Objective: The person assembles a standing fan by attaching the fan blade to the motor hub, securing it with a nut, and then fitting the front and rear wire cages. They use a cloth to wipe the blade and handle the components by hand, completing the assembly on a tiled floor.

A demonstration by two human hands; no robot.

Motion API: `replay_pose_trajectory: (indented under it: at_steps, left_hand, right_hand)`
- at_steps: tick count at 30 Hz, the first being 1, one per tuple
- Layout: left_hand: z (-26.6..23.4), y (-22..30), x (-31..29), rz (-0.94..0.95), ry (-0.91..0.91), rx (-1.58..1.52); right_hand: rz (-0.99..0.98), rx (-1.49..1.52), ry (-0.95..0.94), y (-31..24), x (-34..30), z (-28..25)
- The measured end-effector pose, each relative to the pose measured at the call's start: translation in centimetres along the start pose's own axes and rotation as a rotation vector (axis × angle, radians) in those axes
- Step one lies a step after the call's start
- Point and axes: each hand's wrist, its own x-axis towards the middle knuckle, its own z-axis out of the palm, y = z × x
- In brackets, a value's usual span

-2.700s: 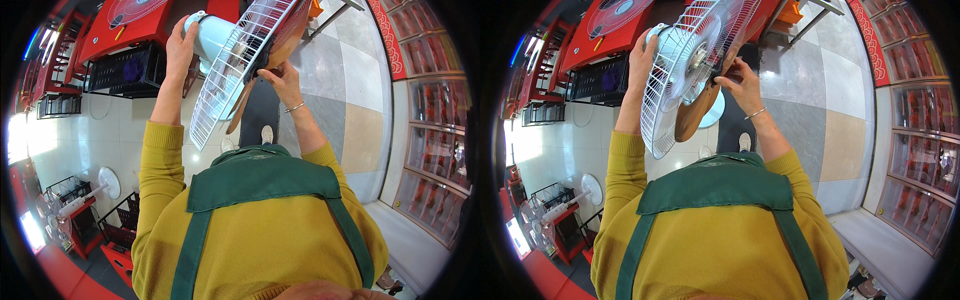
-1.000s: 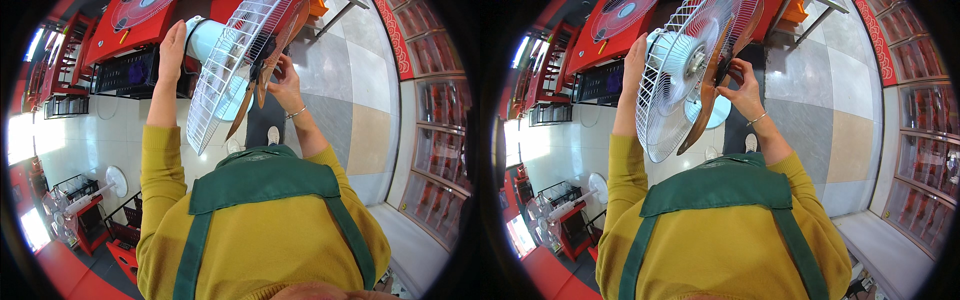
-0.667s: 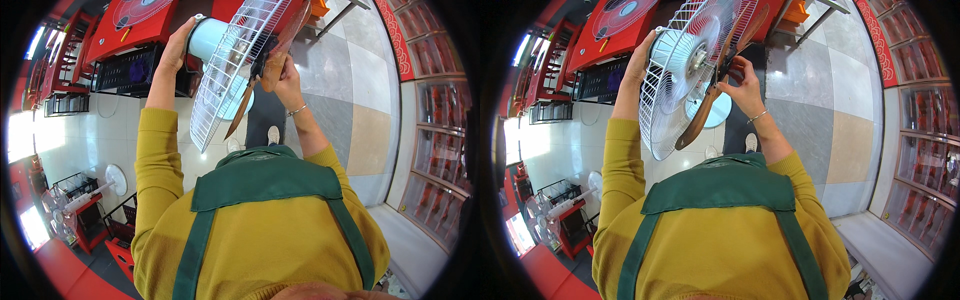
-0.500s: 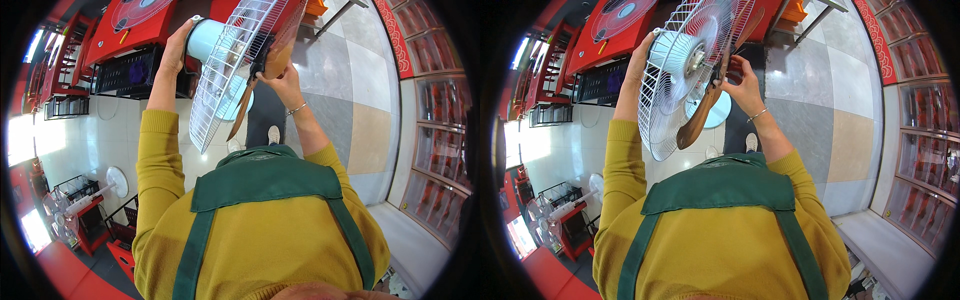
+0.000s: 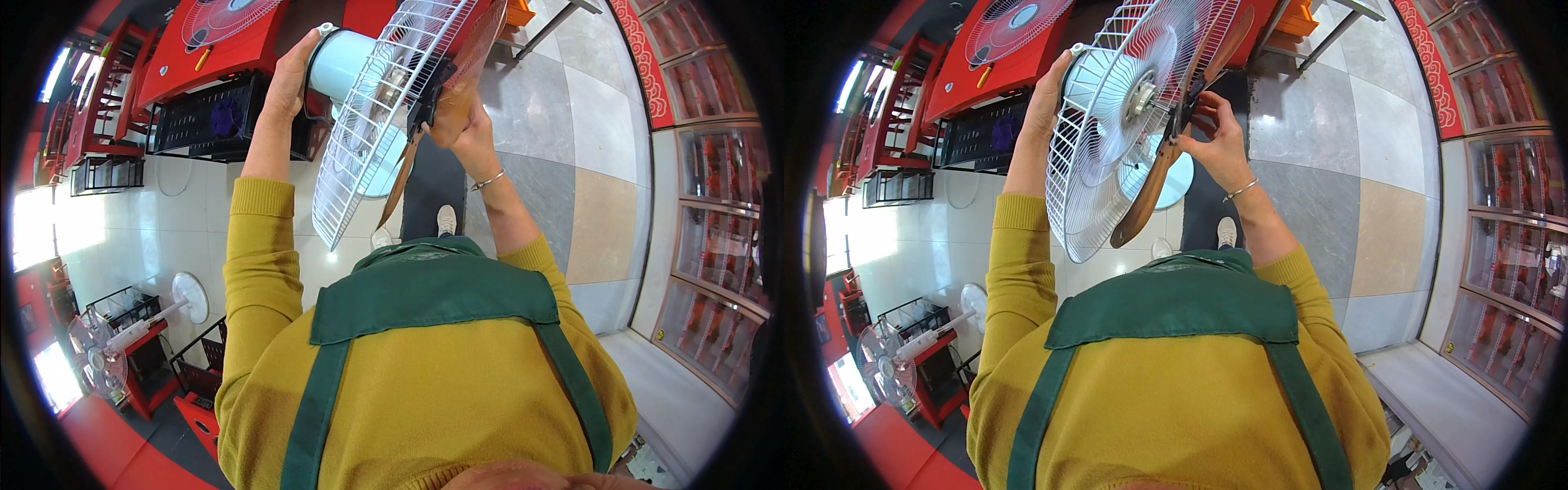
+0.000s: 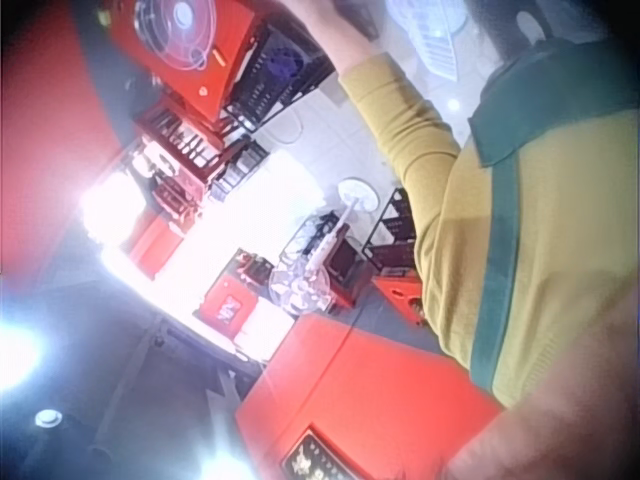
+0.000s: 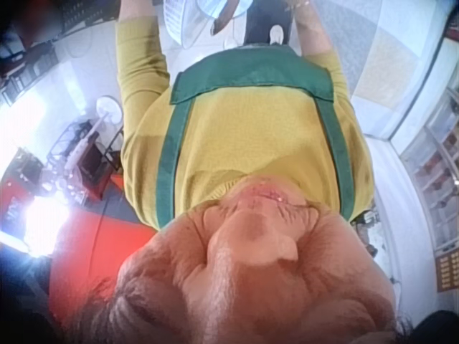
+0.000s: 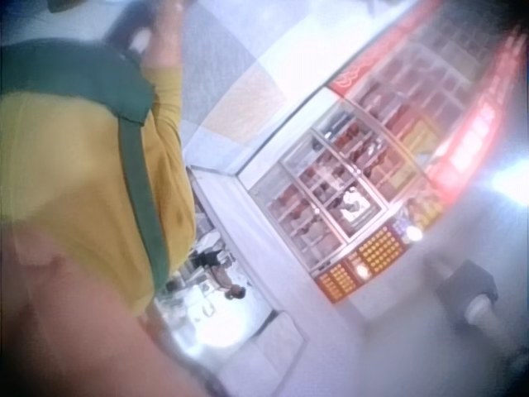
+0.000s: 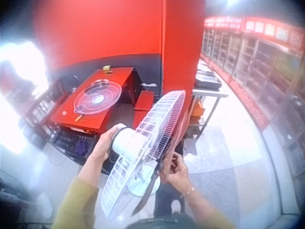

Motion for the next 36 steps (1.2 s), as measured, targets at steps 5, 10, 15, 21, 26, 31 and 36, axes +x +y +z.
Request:
replay_pose_trajectory:
  at_steps: [5, 10, 15, 21, 26, 31, 36]
  left_hand:
    - [0.1, 0.2, -0.1, -0.015, -0.017, -0.008]
    - [0.2, 0.2, -0.2, -0.019, 0.006, -0.005]
    - [0.0, 0.2, 0.0, -0.026, 0.012, 0.024]
    - [-0.1, -0.1, 0.2, -0.034, 0.026, 0.042]
    - [0.0, 0.0, 0.3, -0.021, 0.001, 0.007]
    - [0.1, 0.1, -0.1, -0.004, 0.022, 0.033]
    - [0.2, 0.3, -0.4, 0.001, 0.046, 0.073]
  right_hand:
    - [-0.026, 0.045, 0.051, 0.0, -0.2, 0.4]
    - [0.104, -0.021, 0.021, -0.8, -0.5, -0.4]
    - [0.232, 0.124, 0.028, -1.1, -0.5, -0.1]
    - [0.190, 0.141, 0.041, -0.8, -0.5, -0.1]
    - [0.186, 0.229, 0.039, -0.1, -0.5, -0.1]
    - [0.208, 0.232, 0.028, -0.3, -0.7, -0.2]
    - [0.117, 0.007, 0.019, -0.9, -0.8, -0.6]
